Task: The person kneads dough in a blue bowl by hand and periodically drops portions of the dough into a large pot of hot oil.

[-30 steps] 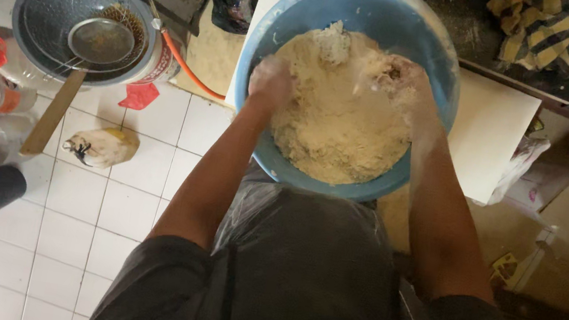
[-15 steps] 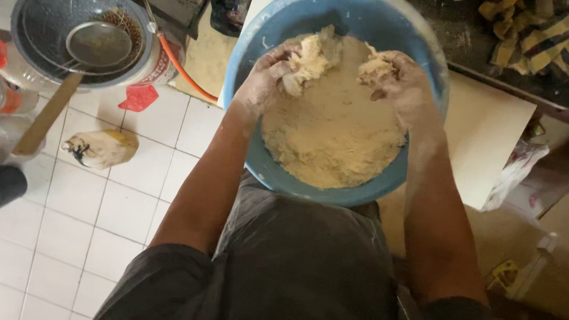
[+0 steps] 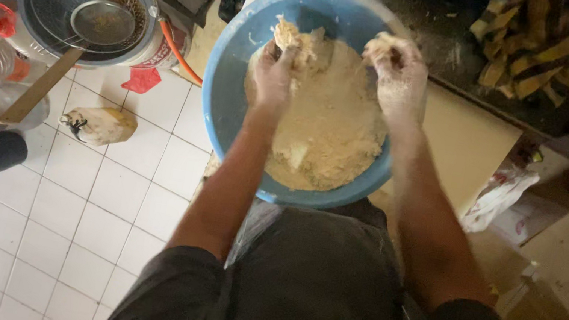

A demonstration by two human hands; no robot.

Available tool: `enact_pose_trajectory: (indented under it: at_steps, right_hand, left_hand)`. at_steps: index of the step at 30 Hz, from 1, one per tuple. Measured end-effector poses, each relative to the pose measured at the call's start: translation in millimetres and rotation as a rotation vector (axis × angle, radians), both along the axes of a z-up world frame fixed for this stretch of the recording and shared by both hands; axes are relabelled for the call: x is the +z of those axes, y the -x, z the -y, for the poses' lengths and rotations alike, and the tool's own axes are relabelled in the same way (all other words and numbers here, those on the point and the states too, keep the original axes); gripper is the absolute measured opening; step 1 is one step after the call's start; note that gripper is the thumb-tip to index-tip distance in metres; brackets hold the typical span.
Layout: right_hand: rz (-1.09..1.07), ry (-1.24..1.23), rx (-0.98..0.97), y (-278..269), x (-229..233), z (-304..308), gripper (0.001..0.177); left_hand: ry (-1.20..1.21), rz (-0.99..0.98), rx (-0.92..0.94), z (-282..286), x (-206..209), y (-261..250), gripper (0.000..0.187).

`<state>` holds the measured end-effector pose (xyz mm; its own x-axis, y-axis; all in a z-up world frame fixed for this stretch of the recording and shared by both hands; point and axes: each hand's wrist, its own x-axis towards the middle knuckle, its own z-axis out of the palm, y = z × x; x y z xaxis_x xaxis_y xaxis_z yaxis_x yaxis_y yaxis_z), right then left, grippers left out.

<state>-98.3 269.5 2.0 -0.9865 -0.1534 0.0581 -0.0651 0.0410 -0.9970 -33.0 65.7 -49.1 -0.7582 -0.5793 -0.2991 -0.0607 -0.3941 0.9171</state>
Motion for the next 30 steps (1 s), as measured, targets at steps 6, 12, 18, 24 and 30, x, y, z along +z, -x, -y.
enact_pose_trajectory:
  at_steps: [6,12,18,24,30]
  right_hand:
    - [-0.179,-0.366,-0.441,0.4,-31.2,57.5,0.024]
    - [-0.074,-0.233,-0.358,0.9,-24.2,49.4,0.023]
    - [0.019,-0.066,-0.347,-10.3,-10.6,56.6,0.028]
    - [-0.284,-0.044,-0.166,25.4,41.8,-14.0,0.018]
    - [-0.522,-0.179,-0.037,104.0,125.0,-138.9,0.017]
  left_hand:
    - [0.447,0.25,0.312,-68.2,-20.5,30.4,0.022]
    - [0.348,0.197,0.294,-76.5,-23.6,36.8,0.024]
    - [-0.298,-0.365,0.297,-89.2,-37.0,38.0,0.032]
    - [-0.409,0.035,0.083,-63.1,3.3,23.6,0.028]
    - [-0.726,-0.064,-0.023,-42.9,24.2,17.7,0.013]
